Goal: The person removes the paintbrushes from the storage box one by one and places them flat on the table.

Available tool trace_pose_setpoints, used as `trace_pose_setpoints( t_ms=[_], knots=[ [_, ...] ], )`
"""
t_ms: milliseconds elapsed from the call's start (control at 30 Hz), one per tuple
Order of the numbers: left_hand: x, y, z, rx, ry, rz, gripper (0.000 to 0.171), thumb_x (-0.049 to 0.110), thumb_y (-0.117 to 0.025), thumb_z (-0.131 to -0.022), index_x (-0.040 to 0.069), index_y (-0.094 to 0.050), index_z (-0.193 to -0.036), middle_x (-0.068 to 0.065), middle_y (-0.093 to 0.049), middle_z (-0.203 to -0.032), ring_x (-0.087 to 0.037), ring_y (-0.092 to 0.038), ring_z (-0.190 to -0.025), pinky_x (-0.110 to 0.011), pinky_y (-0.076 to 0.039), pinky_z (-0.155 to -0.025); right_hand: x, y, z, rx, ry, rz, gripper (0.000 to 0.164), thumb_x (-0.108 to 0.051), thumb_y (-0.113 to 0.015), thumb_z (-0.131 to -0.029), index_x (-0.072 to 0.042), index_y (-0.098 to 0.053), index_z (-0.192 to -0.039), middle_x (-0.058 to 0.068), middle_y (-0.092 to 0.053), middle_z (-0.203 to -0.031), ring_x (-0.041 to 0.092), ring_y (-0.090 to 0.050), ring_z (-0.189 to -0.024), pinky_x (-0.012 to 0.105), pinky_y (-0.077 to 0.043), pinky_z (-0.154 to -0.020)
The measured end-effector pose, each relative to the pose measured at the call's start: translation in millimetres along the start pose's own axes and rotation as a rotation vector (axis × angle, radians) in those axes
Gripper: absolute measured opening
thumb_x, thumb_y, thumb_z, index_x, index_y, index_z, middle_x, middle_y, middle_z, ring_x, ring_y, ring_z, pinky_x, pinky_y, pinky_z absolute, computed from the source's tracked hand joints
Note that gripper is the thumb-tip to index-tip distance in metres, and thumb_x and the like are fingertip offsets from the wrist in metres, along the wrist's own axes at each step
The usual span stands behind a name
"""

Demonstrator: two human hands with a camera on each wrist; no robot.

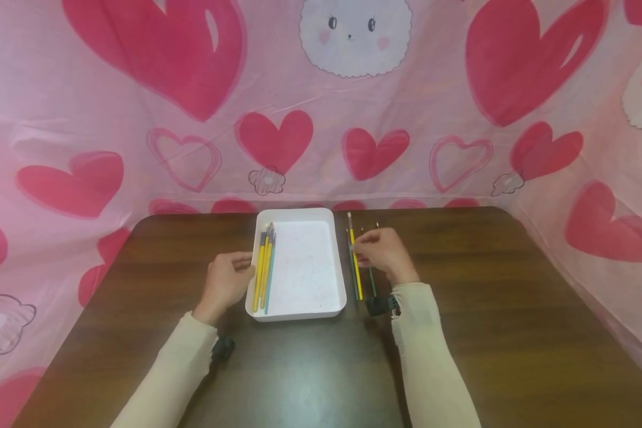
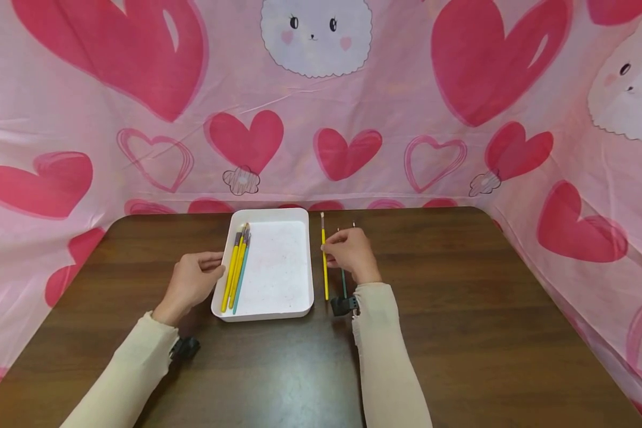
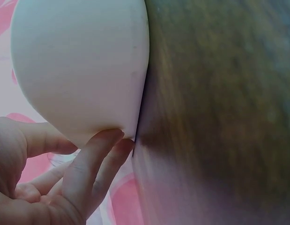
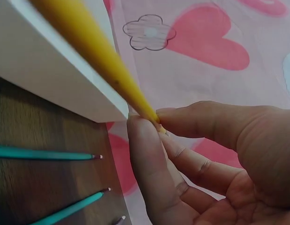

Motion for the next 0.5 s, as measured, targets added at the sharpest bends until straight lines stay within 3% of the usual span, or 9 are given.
trace_pose_setpoints(
  t_ms=[267, 500],
  knots=[
    [0.4, -0.6, 0.4, 0.000, -0.005, -0.005, 0.046, 0.022, -0.062, -0.100, 0.007, -0.059, -0.143, -0.017, -0.064, -0.139, -0.034, -0.066, -0.123, -0.050, -0.054, -0.103, 4.7, 8.7, -0.3, 0.022, -0.004, -0.038, 0.028, -0.015, -0.069, -0.096, 0.004, -0.069, -0.116, 0.020, -0.069, -0.111, 0.019, -0.070, -0.078, 0.034, -0.063, -0.080],
    [1.2, 0.2, 0.2, 0.003, -0.007, 0.000, 0.046, 0.022, -0.063, -0.100, 0.007, -0.059, -0.143, -0.016, -0.064, -0.140, -0.035, -0.066, -0.123, -0.050, -0.054, -0.103, 9.3, 16.6, -2.5, 0.041, -0.021, -0.038, 0.028, -0.017, -0.068, -0.097, 0.003, -0.069, -0.116, 0.020, -0.069, -0.114, 0.023, -0.070, -0.086, 0.040, -0.062, -0.088]
  ],
)
Point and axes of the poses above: each hand's wrist, its own z-axis away from the middle knuckle, its own y-axis out of the back of the hand, x = y × z, the point moved 9 cm from there along -z, towards the middle knuckle
